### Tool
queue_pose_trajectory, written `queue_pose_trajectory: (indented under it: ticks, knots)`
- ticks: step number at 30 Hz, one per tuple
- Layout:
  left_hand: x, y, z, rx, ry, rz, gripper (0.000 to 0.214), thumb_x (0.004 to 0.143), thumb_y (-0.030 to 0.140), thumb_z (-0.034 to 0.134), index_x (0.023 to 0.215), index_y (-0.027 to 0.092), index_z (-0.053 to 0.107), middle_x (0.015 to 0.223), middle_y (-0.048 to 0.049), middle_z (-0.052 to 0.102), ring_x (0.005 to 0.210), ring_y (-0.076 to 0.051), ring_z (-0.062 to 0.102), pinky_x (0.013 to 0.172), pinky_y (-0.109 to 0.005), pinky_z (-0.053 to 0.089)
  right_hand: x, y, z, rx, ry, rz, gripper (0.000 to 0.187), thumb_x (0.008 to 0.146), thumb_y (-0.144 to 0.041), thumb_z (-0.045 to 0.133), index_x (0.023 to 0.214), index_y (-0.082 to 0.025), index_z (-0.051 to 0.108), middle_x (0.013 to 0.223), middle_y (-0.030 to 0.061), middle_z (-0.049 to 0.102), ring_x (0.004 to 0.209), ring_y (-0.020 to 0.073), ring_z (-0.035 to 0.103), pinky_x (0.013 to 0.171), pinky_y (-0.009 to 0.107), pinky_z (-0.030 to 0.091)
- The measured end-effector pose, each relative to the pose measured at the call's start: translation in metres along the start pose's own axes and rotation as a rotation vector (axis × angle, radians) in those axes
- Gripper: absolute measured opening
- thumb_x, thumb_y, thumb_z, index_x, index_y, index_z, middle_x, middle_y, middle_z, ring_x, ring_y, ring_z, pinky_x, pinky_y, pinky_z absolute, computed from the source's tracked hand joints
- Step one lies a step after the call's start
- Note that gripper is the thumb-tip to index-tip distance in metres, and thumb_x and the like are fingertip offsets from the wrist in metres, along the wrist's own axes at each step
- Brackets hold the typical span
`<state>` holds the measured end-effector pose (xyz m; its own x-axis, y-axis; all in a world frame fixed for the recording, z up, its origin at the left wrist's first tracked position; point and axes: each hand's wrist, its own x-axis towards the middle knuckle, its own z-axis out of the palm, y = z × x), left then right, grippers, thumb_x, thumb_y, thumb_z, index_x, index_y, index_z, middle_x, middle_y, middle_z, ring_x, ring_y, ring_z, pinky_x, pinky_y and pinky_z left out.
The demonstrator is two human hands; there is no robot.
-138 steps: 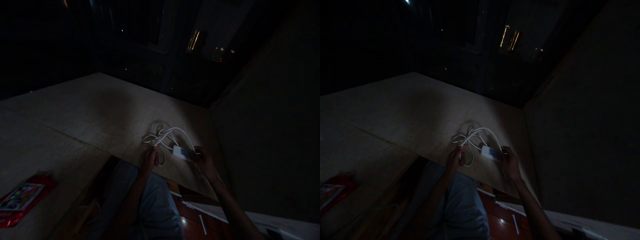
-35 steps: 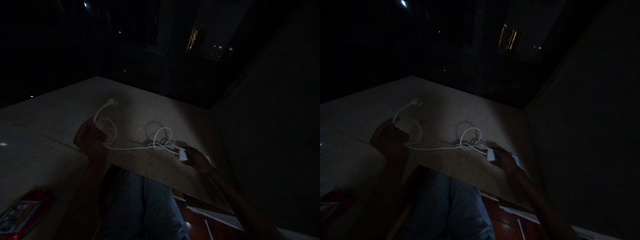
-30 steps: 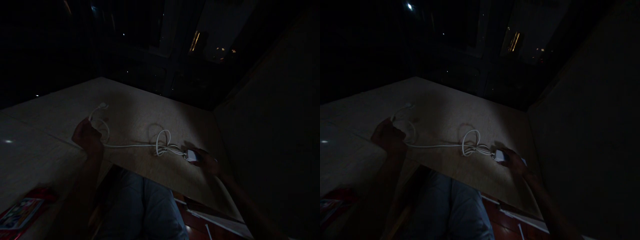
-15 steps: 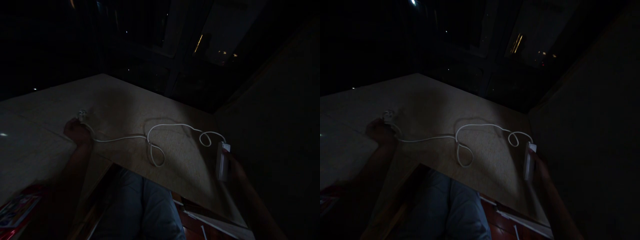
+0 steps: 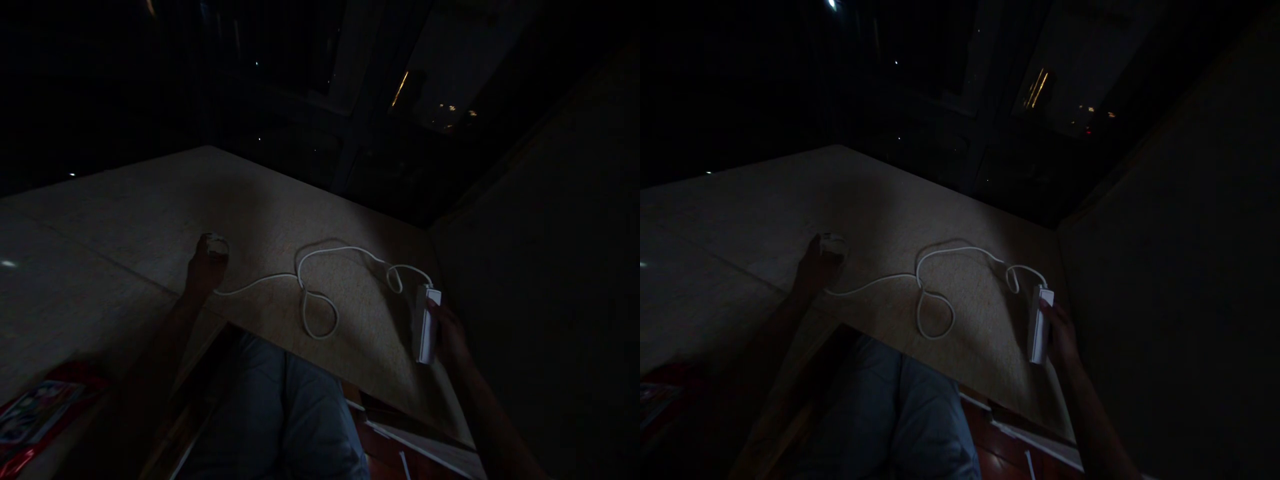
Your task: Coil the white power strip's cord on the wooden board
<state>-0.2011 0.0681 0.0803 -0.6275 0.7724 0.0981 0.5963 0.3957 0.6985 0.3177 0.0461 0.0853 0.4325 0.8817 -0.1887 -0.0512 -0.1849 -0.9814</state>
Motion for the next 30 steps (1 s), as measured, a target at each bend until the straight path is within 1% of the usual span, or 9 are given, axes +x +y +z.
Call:
queue_pose_trajectory:
  ticks: [3, 5, 7, 13, 17, 22, 25, 28, 30]
  knots:
    - [-0.011, 0.003, 0.0, 0.272, 0.15, 0.161, 0.085, 0.08, 0.028, 0.061, 0.151, 0.002, 0.024, 0.14, -0.029, 0.048, 0.127, -0.039, 0.049, 0.098, -0.054, 0.044, -0.002, -0.001, 0.001, 0.019, 0.004, 0.079, 0.054, 0.053, -0.049, 0.089, 0.095, -0.02, 0.071, 0.071, -0.0032, 0.069, 0.059, 0.0141, 0.061, 0.05, 0.023, 0.049]
    - [-0.023, 0.013, 0.0, 0.354, 0.265, 0.29, 0.083, 0.08, 0.031, 0.059, 0.152, 0.003, 0.026, 0.152, -0.0315, 0.031, 0.142, -0.044, 0.029, 0.106, -0.061, 0.033, -0.003, -0.002, 0.002, -0.006, 0.002, 0.091, 0.056, 0.053, -0.051, 0.088, 0.098, -0.02, 0.072, 0.073, -0.0026, 0.07, 0.062, 0.0152, 0.062, 0.051, 0.024, 0.049]
    - [-0.04, 0.028, 0.003, 0.324, 0.274, 0.412, 0.077, 0.082, 0.031, 0.056, 0.15, 0.004, 0.031, 0.155, -0.0304, 0.027, 0.148, -0.044, 0.017, 0.111, -0.063, 0.024, -0.005, -0.001, 0.003, -0.067, -0.005, 0.075, 0.059, 0.054, -0.054, 0.086, 0.1, -0.02, 0.072, 0.076, -0.0013, 0.071, 0.066, 0.0171, 0.063, 0.054, 0.025, 0.049]
    - [-0.104, 0.083, 0.04, 0.052, -0.014, 0.83, 0.07, 0.089, 0.034, 0.054, 0.152, 0.016, 0.03, 0.154, -0.0203, 0.037, 0.147, -0.033, 0.027, 0.114, -0.051, 0.031, -0.024, -0.003, 0.016, -0.242, -0.118, -0.089, 0.059, 0.056, -0.052, 0.086, 0.105, -0.021, 0.074, 0.105, 0.0046, 0.076, 0.095, 0.0261, 0.068, 0.076, 0.032, 0.053]
    - [-0.134, 0.107, 0.07, 0.057, -0.192, 0.969, 0.072, 0.088, 0.029, 0.055, 0.154, 0.018, 0.027, 0.159, -0.0171, 0.03, 0.15, -0.032, 0.021, 0.115, -0.051, 0.03, -0.046, -0.008, 0.028, -0.238, -0.243, -0.133, 0.059, 0.056, -0.048, 0.087, 0.108, -0.024, 0.074, 0.11, 0.0065, 0.076, 0.104, 0.0292, 0.068, 0.089, 0.041, 0.053]
    - [-0.134, 0.114, 0.099, 0.165, -0.278, 0.93, 0.079, 0.085, 0.024, 0.059, 0.156, 0.018, 0.024, 0.162, -0.0172, 0.025, 0.152, -0.034, 0.011, 0.116, -0.056, 0.025, -0.068, -0.007, 0.028, -0.222, -0.328, -0.192, 0.057, 0.052, -0.039, 0.091, 0.105, -0.025, 0.075, 0.113, 0.0063, 0.075, 0.107, 0.0292, 0.068, 0.098, 0.045, 0.051]
    - [-0.127, 0.116, 0.11, 0.172, -0.352, 1.051, 0.078, 0.088, 0.027, 0.057, 0.157, 0.019, 0.022, 0.164, -0.0156, 0.019, 0.153, -0.032, 0.008, 0.116, -0.057, 0.023, -0.075, -0.005, 0.019, -0.202, -0.429, -0.241, 0.056, 0.052, -0.035, 0.091, 0.105, -0.026, 0.076, 0.113, 0.0065, 0.075, 0.106, 0.0294, 0.069, 0.096, 0.044, 0.053]
    - [-0.123, 0.122, 0.121, 0.107, -0.411, 1.22, 0.059, 0.091, 0.035, 0.055, 0.148, 0.026, 0.042, 0.164, -0.0107, 0.019, 0.153, -0.029, 0.012, 0.117, -0.054, 0.022, -0.076, -0.003, 0.008, -0.177, -0.493, -0.26, 0.058, 0.052, -0.036, 0.091, 0.108, -0.026, 0.076, 0.111, 0.0076, 0.075, 0.102, 0.0303, 0.07, 0.09, 0.043, 0.055]
    - [-0.119, 0.127, 0.13, 0.064, -0.413, 1.259, 0.039, 0.093, 0.036, 0.053, 0.13, 0.03, 0.062, 0.162, -0.0061, 0.027, 0.151, -0.027, 0.022, 0.118, -0.05, 0.024, -0.074, -0.002, 0.001, -0.163, -0.507, -0.257, 0.06, 0.051, -0.038, 0.091, 0.108, -0.026, 0.076, 0.112, 0.0082, 0.075, 0.102, 0.0315, 0.07, 0.089, 0.043, 0.055]
